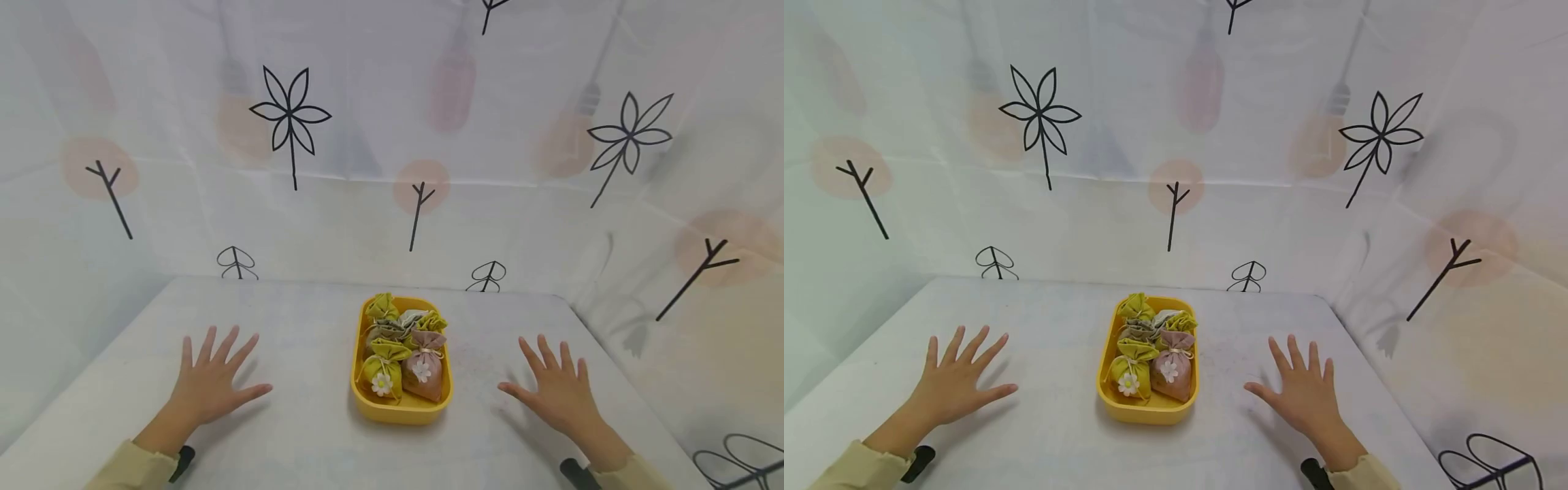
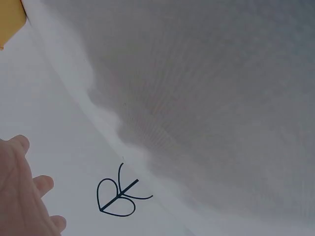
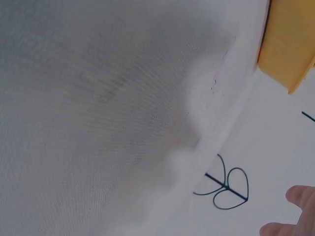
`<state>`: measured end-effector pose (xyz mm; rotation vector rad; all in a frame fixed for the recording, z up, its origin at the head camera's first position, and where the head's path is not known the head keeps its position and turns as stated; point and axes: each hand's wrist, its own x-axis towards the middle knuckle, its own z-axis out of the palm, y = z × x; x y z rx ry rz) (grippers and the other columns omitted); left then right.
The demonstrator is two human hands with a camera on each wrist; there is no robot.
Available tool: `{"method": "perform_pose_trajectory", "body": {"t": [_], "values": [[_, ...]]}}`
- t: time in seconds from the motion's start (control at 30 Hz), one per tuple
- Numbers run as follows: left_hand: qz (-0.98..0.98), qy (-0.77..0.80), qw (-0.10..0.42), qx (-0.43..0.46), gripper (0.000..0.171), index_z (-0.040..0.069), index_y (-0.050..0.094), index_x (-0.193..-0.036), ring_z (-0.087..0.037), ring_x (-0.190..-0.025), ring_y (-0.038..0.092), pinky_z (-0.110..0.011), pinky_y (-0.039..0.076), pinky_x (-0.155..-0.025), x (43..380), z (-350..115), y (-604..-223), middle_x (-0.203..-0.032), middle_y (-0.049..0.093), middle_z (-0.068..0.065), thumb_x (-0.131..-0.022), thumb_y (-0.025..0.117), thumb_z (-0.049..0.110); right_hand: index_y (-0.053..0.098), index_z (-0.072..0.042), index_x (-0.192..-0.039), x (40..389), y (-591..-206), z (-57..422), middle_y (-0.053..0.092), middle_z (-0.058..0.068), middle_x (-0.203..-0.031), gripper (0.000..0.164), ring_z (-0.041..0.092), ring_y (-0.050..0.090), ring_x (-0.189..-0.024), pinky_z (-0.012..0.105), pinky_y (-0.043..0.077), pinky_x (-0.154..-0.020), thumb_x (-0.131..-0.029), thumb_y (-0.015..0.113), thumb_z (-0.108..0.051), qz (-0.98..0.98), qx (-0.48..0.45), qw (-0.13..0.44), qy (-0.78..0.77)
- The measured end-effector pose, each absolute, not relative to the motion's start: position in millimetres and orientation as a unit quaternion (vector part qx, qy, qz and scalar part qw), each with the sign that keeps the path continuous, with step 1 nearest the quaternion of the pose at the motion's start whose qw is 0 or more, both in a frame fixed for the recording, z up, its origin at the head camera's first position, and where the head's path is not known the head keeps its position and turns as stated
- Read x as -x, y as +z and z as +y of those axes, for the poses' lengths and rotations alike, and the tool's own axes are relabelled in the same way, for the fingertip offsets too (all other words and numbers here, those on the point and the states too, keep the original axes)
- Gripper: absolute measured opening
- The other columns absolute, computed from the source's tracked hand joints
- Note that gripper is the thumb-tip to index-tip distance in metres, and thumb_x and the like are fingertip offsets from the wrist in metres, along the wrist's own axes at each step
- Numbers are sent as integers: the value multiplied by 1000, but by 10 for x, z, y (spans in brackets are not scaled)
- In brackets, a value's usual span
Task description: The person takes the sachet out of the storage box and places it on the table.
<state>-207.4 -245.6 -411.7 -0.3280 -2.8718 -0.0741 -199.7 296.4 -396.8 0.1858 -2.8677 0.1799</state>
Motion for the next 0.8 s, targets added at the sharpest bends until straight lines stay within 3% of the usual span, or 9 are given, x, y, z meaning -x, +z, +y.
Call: {"method": "perform_pose_trajectory", "body": {"t": [0.27, 0.8], "values": [[-983, -42, 130, 122, 92, 19, 31, -145, -49, -134, 9, -64, -15, -99, 2087, -2396, -4112, -147, 25, -21, -75, 46, 77, 31, -9, -144, 2010, -3986, 2939, 26, 32, -142, 93, 62, 13, -124, 71, 7, -96, -78, 53, -70, -987, -47, 131, 74], [-979, -64, 143, 133, 90, 16, 37, -143, -48, -133, 14, -66, -5, -101, 2105, -2287, -4115, -146, 29, -21, -76, 49, 75, 32, -1, -142, 2000, -3996, 2820, 28, 35, -139, 91, 62, 17, -123, 70, 15, -95, -82, 54, -64, -983, -39, 128, 126]]}}
